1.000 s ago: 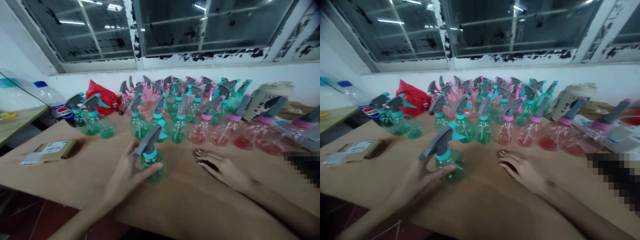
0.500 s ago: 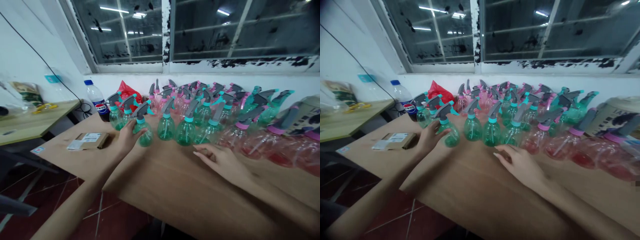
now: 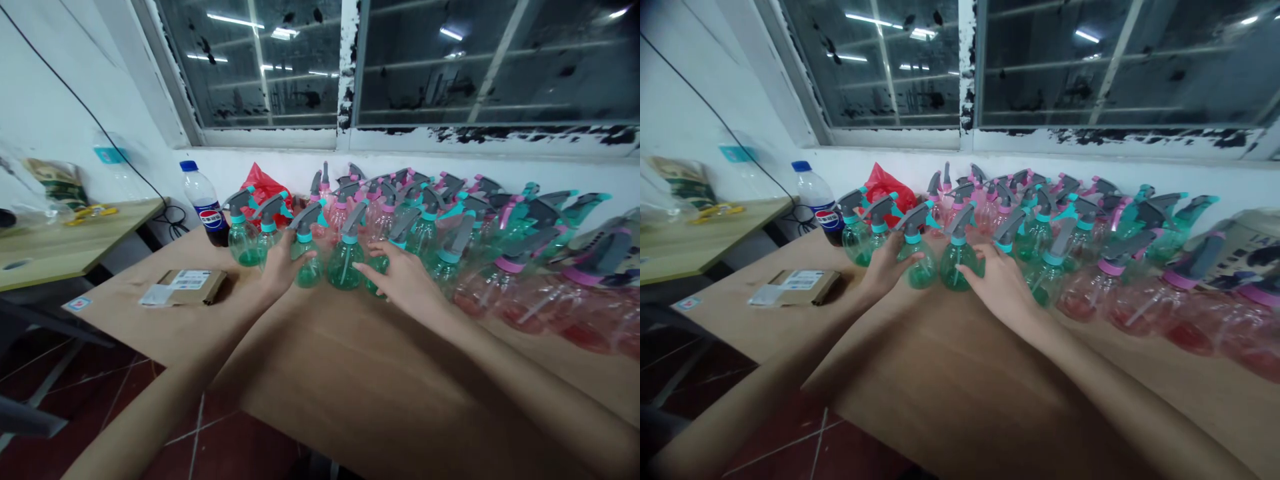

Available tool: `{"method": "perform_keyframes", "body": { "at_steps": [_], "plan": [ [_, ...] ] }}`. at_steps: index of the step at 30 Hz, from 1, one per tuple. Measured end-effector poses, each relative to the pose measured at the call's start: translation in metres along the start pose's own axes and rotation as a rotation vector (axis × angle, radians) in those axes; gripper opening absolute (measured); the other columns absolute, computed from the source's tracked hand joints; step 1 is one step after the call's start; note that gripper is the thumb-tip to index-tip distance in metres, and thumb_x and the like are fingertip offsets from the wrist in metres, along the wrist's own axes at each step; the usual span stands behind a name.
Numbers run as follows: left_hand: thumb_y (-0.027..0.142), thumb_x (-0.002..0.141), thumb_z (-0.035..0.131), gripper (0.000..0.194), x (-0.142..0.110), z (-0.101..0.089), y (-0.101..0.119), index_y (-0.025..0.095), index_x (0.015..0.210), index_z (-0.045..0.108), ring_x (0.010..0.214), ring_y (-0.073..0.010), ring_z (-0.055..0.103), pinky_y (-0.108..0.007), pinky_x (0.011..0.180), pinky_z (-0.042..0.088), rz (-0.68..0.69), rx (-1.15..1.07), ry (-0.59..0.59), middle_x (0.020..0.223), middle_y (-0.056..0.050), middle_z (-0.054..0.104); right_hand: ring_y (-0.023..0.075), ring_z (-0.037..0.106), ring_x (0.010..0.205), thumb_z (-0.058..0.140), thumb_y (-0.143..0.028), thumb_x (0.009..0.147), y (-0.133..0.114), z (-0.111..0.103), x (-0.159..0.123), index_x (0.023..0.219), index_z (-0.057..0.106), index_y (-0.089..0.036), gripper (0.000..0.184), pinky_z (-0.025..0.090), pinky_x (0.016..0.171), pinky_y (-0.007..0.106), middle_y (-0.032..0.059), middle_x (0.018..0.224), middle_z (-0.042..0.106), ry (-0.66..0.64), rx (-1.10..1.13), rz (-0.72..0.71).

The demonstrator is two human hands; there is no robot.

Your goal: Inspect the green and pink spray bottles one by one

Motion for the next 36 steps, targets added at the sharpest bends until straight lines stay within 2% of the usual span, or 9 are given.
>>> {"method": "perform_keyframes", "body": {
  "at_steps": [5,11,17,19,23,26,29,32,36],
  "plan": [
    [0.031,0.079,0.062,0.036,0.006,0.007,-0.003,0.014,0.108,0.048,0.09,-0.0245,0.062,-0.034,0.076,0.048,0.02,0.0,0.004,0.097,-0.009,0.064,0.0191,0.063,0.06,0.052,-0.051,0.079,0.002,0.012,0.014,0.123,0.047,-0.015,0.057,0.049,0.05,0.034,0.0145,0.11,0.063,0.021,0.045,-0.01],
    [0.03,0.081,0.061,0.044,0.007,0.008,0.008,0.012,0.117,0.045,0.104,-0.0267,0.058,-0.038,0.088,0.045,0.045,0.048,0.053,0.112,-0.015,0.06,0.023,0.062,0.058,0.053,-0.053,0.078,-0.004,0.029,0.032,0.129,0.04,-0.01,0.068,0.047,0.05,0.035,0.0101,0.076,0.066,-0.022,-0.008,0.093],
    [0.03,0.084,0.057,0.05,-0.015,-0.005,0.018,0.012,0.128,0.039,0.119,-0.0276,0.048,-0.041,0.097,0.039,0.023,0.091,0.116,0.127,-0.017,0.052,0.0199,0.059,0.05,0.052,-0.049,0.08,-0.009,0.038,0.039,0.126,0.041,-0.003,0.066,0.044,0.048,0.032,0.0078,0.063,0.063,-0.044,-0.04,0.125],
    [0.03,0.085,0.055,0.053,-0.024,-0.009,0.016,0.013,0.131,0.036,0.121,-0.0286,0.047,-0.042,0.098,0.039,-0.003,0.099,0.126,0.13,-0.017,0.05,0.0197,0.058,0.049,0.051,-0.048,0.08,-0.011,0.037,0.039,0.125,0.042,-0.001,0.066,0.043,0.047,0.031,0.0067,0.059,0.061,-0.057,-0.054,0.125],
    [0.033,0.084,0.054,0.05,-0.04,-0.016,0.008,0.013,0.128,0.041,0.116,-0.0304,0.052,-0.044,0.095,0.042,-0.059,0.091,0.115,0.126,-0.017,0.053,0.0204,0.06,0.054,0.051,-0.046,0.079,-0.017,0.034,0.035,0.123,0.043,0.0,0.064,0.042,0.048,0.03,0.0084,0.063,0.062,-0.075,-0.091,0.109],
    [0.036,0.083,0.054,0.048,-0.053,-0.017,0.004,0.015,0.125,0.045,0.115,-0.0309,0.052,-0.047,0.094,0.042,-0.094,0.06,0.099,0.124,-0.016,0.055,0.0251,0.063,0.064,0.051,-0.046,0.078,-0.021,0.031,0.026,0.117,0.048,0.002,0.062,0.043,0.051,0.033,0.0158,0.074,0.063,-0.077,-0.134,0.08],
    [0.039,0.086,0.05,0.041,-0.071,-0.011,0.01,0.016,0.12,0.048,0.115,-0.0276,0.053,-0.045,0.095,0.043,-0.108,-0.01,0.069,0.12,-0.014,0.057,0.03,0.063,0.075,0.052,-0.049,0.077,-0.024,0.024,0.006,0.111,0.052,0.0,0.06,0.045,0.057,0.037,0.0213,0.087,0.063,-0.082,-0.169,0.017],
    [0.039,0.09,0.043,0.033,-0.089,-0.001,0.028,0.02,0.117,0.047,0.111,-0.0217,0.056,-0.039,0.093,0.047,-0.107,-0.092,-0.002,0.118,-0.01,0.059,0.0306,0.063,0.078,0.052,-0.054,0.075,-0.021,0.012,-0.025,0.11,0.054,-0.007,0.058,0.046,0.06,0.039,0.0187,0.095,0.062,-0.098,-0.179,-0.055],
    [0.043,0.091,0.04,0.03,-0.095,0.008,0.056,0.023,0.111,0.048,0.093,-0.0184,0.065,-0.03,0.073,0.055,-0.119,-0.113,-0.096,0.115,-0.008,0.06,0.0312,0.063,0.08,0.05,-0.054,0.076,-0.008,-0.014,-0.073,0.102,0.055,-0.013,0.049,0.048,0.061,0.039,0.0152,0.094,0.063,-0.06,-0.237,-0.142]
  ]
}}
Point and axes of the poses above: each hand's wrist, its own x-axis towards the middle knuckle, its own z-axis out of the palm, y = z × x, the point moved 2 cm from there along x, towards the middle knuckle
